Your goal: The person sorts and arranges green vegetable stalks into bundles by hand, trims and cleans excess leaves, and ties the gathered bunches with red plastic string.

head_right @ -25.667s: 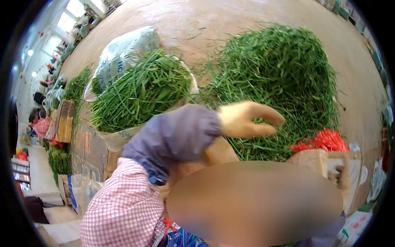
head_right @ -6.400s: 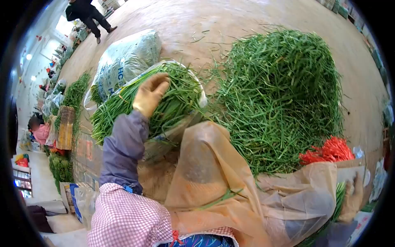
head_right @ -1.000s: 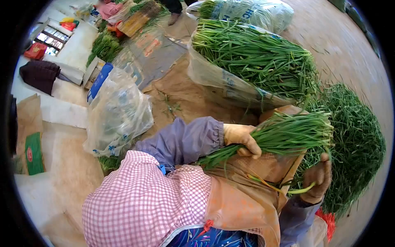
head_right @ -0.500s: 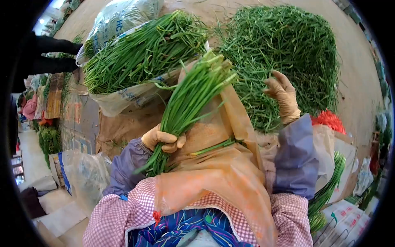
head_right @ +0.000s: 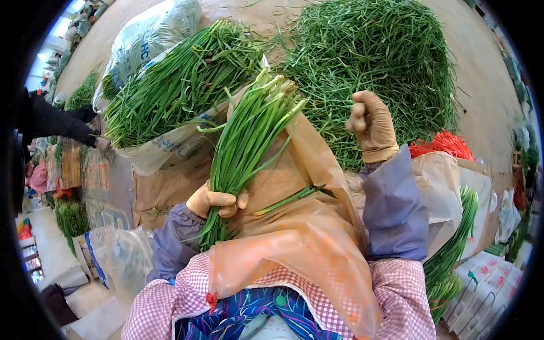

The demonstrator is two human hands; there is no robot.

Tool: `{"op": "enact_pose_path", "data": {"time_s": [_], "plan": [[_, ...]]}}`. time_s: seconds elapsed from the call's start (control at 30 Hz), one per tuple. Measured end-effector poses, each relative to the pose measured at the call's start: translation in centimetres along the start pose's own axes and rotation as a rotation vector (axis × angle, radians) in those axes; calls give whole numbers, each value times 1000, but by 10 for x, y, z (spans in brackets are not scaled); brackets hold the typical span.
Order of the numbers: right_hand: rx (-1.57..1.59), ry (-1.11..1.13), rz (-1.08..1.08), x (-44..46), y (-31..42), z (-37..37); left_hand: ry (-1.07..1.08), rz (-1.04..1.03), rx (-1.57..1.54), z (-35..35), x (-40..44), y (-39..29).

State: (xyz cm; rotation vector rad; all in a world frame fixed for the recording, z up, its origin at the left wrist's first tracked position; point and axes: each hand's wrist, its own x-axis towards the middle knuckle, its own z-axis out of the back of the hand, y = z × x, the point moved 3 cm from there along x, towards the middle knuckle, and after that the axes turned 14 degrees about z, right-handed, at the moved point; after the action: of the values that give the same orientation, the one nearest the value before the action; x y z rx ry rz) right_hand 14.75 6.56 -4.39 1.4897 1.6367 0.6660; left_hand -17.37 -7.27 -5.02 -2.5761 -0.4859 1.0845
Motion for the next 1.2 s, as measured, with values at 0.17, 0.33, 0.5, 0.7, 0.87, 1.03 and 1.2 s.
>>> {"op": "enact_pose_path", "data": {"time_s": [0.17, 0.33, 0.5, 0.7, 0.87, 1.03, 1.2], "plan": [[-232, 242, -350, -55, -42, -67, -21, -1, 49, -6, 5, -5], [173, -19, -126, -23, -34, -36, -79, -15, 101, -7, -2, -4], [-217, -54, 423, 4, 43, -10, -67, -7, 120, -9, 2, -9], [-859, 195, 649, -11, -15, -74, -205, 33, 228, -20, 4, -12], [-719, 14, 966, 49, -9, -16, -207, 50, 197, -17, -3, -10], [-519, 208, 250, 3, 18, -43, -237, 45, 226, -22, 4, -15], [-704, 171, 652, 9, -27, -45, -268, 65, 293, -22, 6, -14]]}}
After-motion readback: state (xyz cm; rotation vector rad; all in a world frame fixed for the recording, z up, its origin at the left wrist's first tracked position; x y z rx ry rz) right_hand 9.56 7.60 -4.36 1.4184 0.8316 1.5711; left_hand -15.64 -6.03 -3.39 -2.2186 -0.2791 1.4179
